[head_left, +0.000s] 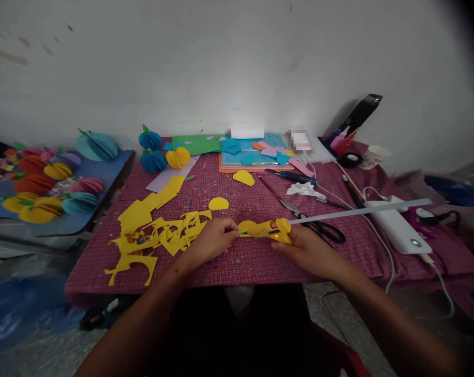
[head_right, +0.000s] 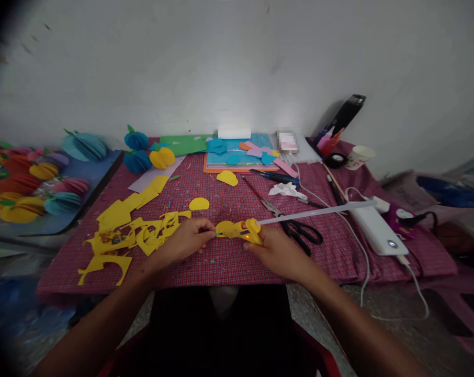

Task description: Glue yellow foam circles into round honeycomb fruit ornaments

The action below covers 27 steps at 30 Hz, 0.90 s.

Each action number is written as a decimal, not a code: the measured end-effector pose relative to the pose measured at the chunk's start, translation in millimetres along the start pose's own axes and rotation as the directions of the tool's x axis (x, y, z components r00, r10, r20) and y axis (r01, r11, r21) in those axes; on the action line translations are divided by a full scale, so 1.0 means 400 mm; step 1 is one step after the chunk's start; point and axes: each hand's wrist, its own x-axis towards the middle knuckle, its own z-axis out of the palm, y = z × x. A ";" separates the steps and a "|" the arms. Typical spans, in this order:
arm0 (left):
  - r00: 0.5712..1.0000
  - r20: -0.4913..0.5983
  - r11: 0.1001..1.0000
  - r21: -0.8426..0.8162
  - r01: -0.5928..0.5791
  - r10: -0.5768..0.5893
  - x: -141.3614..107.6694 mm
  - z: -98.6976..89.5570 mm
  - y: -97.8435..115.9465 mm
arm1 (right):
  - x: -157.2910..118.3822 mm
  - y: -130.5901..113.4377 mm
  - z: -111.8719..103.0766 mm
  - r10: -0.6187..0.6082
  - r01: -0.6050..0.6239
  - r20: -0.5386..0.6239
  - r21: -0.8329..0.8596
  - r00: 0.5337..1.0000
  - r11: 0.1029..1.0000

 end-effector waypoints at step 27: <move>0.999 0.010 0.993 0.101 -0.054 0.053 -0.016 -0.016 0.040 | 0.009 -0.014 0.002 -0.008 0.006 -0.031 -0.069 1.000 0.998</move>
